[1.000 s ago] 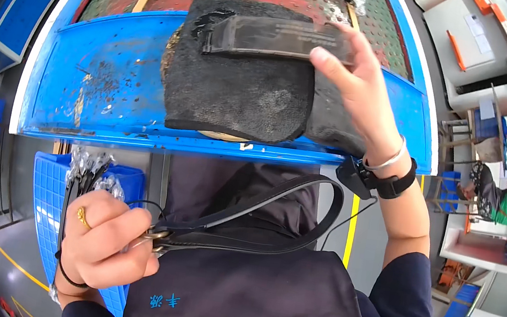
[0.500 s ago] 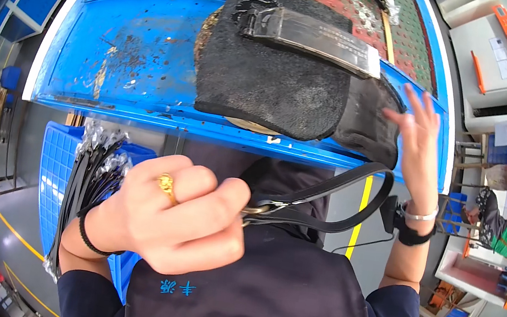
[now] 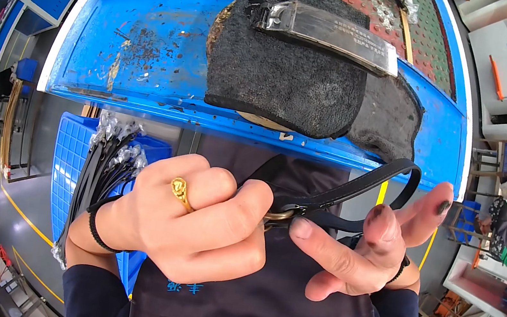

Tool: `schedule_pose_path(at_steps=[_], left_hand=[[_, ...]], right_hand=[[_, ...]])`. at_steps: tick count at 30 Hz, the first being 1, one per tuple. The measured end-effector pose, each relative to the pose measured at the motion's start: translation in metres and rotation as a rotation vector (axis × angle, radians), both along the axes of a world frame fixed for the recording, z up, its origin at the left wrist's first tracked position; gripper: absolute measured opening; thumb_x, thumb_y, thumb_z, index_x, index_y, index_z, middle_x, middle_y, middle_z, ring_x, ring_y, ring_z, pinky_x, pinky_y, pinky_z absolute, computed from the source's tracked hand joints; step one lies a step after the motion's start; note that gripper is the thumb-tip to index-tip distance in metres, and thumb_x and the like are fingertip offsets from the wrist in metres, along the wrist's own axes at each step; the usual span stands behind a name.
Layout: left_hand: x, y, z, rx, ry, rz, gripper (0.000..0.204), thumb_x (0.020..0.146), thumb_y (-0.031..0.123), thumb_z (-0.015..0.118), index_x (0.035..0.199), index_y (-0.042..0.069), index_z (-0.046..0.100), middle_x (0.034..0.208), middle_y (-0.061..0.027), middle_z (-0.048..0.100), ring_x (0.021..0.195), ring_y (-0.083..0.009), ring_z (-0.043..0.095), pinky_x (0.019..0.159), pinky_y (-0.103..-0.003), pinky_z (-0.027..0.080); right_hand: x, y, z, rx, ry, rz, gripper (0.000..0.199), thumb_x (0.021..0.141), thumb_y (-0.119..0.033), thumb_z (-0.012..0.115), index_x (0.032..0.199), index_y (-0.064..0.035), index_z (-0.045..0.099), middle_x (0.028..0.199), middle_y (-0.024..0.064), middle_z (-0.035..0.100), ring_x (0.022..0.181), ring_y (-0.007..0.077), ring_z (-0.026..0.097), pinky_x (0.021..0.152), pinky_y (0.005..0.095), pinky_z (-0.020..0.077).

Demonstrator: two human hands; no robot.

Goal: The person picks black cables from a blue bin, threads one end through a metal hook, and secures it using a transparent plastic clip. The person repeats this process for multiple cables, placing the finished assemblies onto a conveyor belt.

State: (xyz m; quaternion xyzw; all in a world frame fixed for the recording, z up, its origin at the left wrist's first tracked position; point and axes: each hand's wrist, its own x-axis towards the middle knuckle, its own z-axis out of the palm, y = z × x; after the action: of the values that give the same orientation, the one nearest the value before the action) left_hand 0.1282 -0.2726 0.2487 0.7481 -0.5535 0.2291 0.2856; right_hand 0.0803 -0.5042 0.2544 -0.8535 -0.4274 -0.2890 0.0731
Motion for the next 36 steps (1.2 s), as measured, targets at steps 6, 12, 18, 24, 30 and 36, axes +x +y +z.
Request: schedule_pose_path(at_steps=[6,12,18,24,30,36], left_hand=[[0.005,-0.010,-0.010,-0.115,-0.129,0.067,0.017,0.047,0.013,0.058,0.056,0.013,0.043,0.073,-0.0031,0.053,0.050,-0.0098,0.036,0.040,-0.020,0.022],[0.002,-0.004,-0.001,0.026,-0.040,-0.011,0.020,0.054,0.004,0.066,0.065,0.008,0.050,0.084,-0.0095,0.056,0.056,-0.0159,0.048,0.044,-0.026,0.035],[0.004,0.006,-0.009,-0.035,0.013,0.052,0.022,0.042,0.008,0.060,0.058,0.012,0.046,0.075,-0.0046,0.056,0.051,-0.0128,0.041,0.042,-0.022,0.027],[0.004,0.020,0.003,-0.009,0.179,0.042,0.024,0.044,0.005,0.066,0.058,0.009,0.048,0.076,-0.0048,0.056,0.051,-0.0155,0.046,0.044,-0.025,0.038],[0.006,0.026,0.002,-0.123,0.231,0.002,0.014,0.060,0.009,0.065,0.065,0.008,0.052,0.072,-0.0081,0.058,0.049,-0.0178,0.048,0.044,-0.027,0.036],[0.005,0.030,0.007,-0.077,0.212,-0.017,0.010,0.059,0.010,0.062,0.062,0.008,0.053,0.072,-0.0066,0.060,0.049,-0.0173,0.046,0.044,-0.027,0.037]], right_hand=[[0.000,0.002,0.001,0.105,0.054,0.050,0.055,0.086,-0.060,0.031,0.090,-0.0226,0.070,0.144,0.0160,0.019,0.132,0.0449,0.001,0.105,0.0570,-0.0054],[0.009,-0.003,0.005,0.107,0.151,0.027,0.055,0.088,-0.057,0.028,0.092,-0.0202,0.069,0.143,0.0175,0.022,0.132,0.0445,0.007,0.105,0.0558,-0.0002],[0.011,-0.041,0.007,0.414,0.262,-0.366,0.041,0.091,-0.040,0.036,0.100,-0.0123,0.065,0.131,0.0201,0.040,0.128,0.0402,0.025,0.104,0.0505,0.0166],[0.036,-0.069,-0.047,0.113,0.503,-0.569,0.020,0.074,-0.010,0.063,0.094,-0.0065,0.066,0.113,0.0104,0.056,0.116,0.0312,0.043,0.101,0.0471,0.0267],[0.048,-0.062,-0.053,0.190,0.396,-0.487,0.013,0.068,-0.001,0.063,0.080,-0.0035,0.060,0.085,0.0082,0.056,0.090,0.0267,0.054,0.095,0.0441,0.0358],[0.041,-0.061,-0.028,0.400,0.537,-0.563,0.020,0.073,-0.004,0.063,0.093,-0.0032,0.058,0.096,0.0083,0.064,0.095,0.0244,0.059,0.103,0.0426,0.0274]])
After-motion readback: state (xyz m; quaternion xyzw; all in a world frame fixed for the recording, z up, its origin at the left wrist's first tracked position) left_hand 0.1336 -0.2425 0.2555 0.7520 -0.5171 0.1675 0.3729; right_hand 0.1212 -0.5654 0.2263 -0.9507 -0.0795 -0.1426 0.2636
